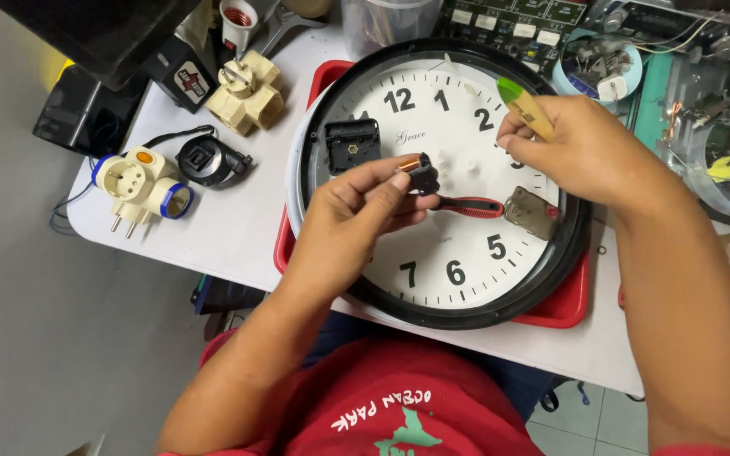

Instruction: Cleaning and inspecting the internal components of a wall clock movement, specifically the electronic coil and circuit board, using a brush and a small probe.

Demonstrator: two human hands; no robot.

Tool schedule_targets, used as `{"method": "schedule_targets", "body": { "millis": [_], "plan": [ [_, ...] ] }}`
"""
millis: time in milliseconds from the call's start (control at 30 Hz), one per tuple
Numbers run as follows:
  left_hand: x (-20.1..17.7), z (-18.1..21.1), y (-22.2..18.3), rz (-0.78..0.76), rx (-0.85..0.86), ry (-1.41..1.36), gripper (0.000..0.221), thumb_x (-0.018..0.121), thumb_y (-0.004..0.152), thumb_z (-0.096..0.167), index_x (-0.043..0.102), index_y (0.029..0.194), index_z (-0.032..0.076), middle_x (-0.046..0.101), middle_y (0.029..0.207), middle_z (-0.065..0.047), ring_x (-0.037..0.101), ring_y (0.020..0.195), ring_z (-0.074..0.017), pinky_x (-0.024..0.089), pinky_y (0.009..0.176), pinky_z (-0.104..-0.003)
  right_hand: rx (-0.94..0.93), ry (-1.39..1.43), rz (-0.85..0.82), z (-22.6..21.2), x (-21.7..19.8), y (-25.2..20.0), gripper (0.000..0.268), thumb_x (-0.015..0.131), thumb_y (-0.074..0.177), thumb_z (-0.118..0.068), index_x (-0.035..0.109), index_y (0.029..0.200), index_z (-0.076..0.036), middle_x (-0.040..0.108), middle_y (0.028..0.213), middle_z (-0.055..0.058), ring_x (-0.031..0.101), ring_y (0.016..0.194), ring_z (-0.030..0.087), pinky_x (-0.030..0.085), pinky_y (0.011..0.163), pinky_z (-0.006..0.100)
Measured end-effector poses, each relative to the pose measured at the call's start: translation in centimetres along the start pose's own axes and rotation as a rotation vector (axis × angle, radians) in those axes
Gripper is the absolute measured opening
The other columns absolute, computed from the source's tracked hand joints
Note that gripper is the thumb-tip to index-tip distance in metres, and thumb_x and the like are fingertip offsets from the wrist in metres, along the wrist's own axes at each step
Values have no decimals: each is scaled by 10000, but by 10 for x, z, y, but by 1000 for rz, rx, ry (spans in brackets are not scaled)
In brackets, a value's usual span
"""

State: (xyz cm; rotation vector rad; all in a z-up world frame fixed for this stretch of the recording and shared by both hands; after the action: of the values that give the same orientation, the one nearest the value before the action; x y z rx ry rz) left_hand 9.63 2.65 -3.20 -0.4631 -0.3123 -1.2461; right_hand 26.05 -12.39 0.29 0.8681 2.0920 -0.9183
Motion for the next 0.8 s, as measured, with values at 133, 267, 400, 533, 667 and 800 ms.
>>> {"method": "schedule_targets", "body": {
  "millis": [133,267,400,533,667,800],
  "plan": [
    [-9,14,0,65,-16,40,362,599,977,144,651,1295,-22,747,1082,-193,790,1022,-321,669,940,-365,76,-62,-86,4,2,15,137,650,983,-225,753,1003,-136,719,891,47,635,847,187,438,790,343],
    [-10,15,6,65,-31,67,384,602,975,162,643,1309,-21,748,1088,-177,791,1030,-320,665,936,-357,83,-97,-150,7,8,27,152,637,957,-219,752,1037,-158,741,971,-15,596,824,161,417,747,331],
    [-6,14,14,39,-43,81,408,602,969,177,629,1322,-25,742,1125,-172,788,1045,-326,669,936,-363,84,-106,-177,7,11,35,169,634,963,-202,762,1064,-160,695,874,1,502,675,176,383,625,344],
    [-4,10,18,31,-56,77,401,604,971,177,632,1310,-34,734,1132,-157,787,1031,-311,669,906,-346,104,-134,-190,1,9,36,179,641,982,-229,766,1086,-156,702,888,6,511,691,180,384,628,349],
    [2,7,21,-2,-83,94,376,592,987,189,654,1294,-18,743,1118,-129,786,1048,-290,657,913,-321,92,-163,-215,1,12,39,189,639,974,-236,778,1089,-177,661,827,13,481,656,183,364,606,353],
    [5,5,24,-21,-88,89,386,593,988,183,650,1308,-24,742,1116,-132,783,1051,-291,654,910,-316,100,-109,-194,1,9,39,194,640,975,-235,808,1061,-192,646,765,10,462,626,176,349,582,344]
  ]
}}
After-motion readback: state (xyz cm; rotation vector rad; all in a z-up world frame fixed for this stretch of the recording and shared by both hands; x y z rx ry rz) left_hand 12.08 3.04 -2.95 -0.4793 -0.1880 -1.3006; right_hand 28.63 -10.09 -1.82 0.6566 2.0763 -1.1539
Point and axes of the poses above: each hand's wrist, its own y-axis towards the middle knuckle, its own x-axis out of the palm, z = x × y, the point moved 10 cm from there along y, towards the middle knuckle
